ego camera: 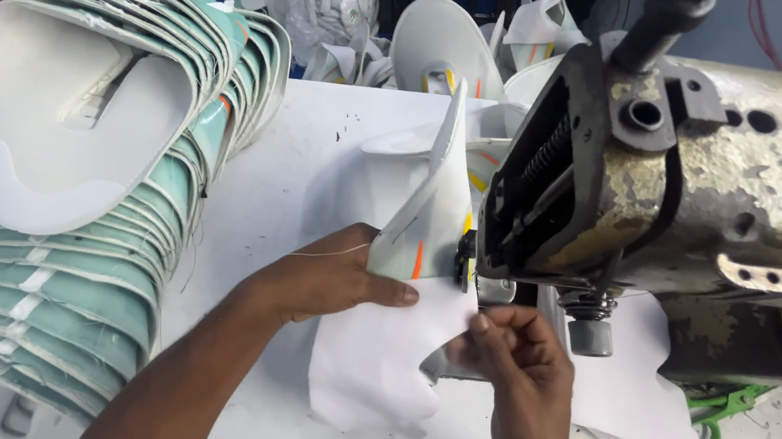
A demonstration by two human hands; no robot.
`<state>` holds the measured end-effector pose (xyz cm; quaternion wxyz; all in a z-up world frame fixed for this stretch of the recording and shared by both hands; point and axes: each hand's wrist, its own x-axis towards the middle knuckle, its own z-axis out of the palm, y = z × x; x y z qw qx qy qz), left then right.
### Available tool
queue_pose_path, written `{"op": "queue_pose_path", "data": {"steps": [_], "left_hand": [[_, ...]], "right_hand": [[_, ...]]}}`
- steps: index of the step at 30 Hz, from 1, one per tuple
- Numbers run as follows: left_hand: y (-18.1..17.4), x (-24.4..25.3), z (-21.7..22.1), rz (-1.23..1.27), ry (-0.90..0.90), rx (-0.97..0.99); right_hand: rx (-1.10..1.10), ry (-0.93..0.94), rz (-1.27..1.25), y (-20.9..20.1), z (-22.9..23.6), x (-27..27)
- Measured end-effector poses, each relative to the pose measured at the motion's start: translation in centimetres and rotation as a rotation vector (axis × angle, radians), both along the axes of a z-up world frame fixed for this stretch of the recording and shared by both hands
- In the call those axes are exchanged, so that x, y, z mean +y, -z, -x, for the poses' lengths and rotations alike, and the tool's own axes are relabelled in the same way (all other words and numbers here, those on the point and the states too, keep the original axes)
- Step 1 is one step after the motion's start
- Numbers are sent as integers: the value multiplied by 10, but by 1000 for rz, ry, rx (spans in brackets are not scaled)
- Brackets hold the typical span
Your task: The person uses a sewing machine to stitch white fabric onto the upper part of light green and white slippers. They repeatedly pick up a slipper from a stack, position it under the needle, sew along the edge, and then set the finished slipper aside.
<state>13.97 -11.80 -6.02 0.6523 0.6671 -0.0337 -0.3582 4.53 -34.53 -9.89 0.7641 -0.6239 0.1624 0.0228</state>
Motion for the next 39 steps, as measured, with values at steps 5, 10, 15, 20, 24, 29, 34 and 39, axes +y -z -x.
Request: {"op": "queue_pose_path", "data": {"steps": [5, 10, 15, 20, 24, 29, 34, 39], "left_hand": [[-9, 7, -14, -303, 107, -140], [-11, 9, -21, -416, 143, -196], [-22, 9, -14, -401, 135, -213], [-11, 13, -21, -214, 198, -264], [-18, 19, -26, -207, 212, -212], [-13, 18, 11, -172, 244, -269], [28, -6, 57, 248, -51, -16], [34, -26, 82, 400, -288, 88]], "right_hand": [[110, -172, -10, 12, 5, 11], [70, -230, 130, 6, 3, 28], [46, -79, 261, -1, 11, 37], [106, -43, 193, 1, 5, 41], [-40, -22, 162, -4, -3, 48], [-7, -1, 195, -14, -5, 37], [140, -146, 398, -21, -7, 1], [-161, -516, 641, 26, 13, -64]]}}
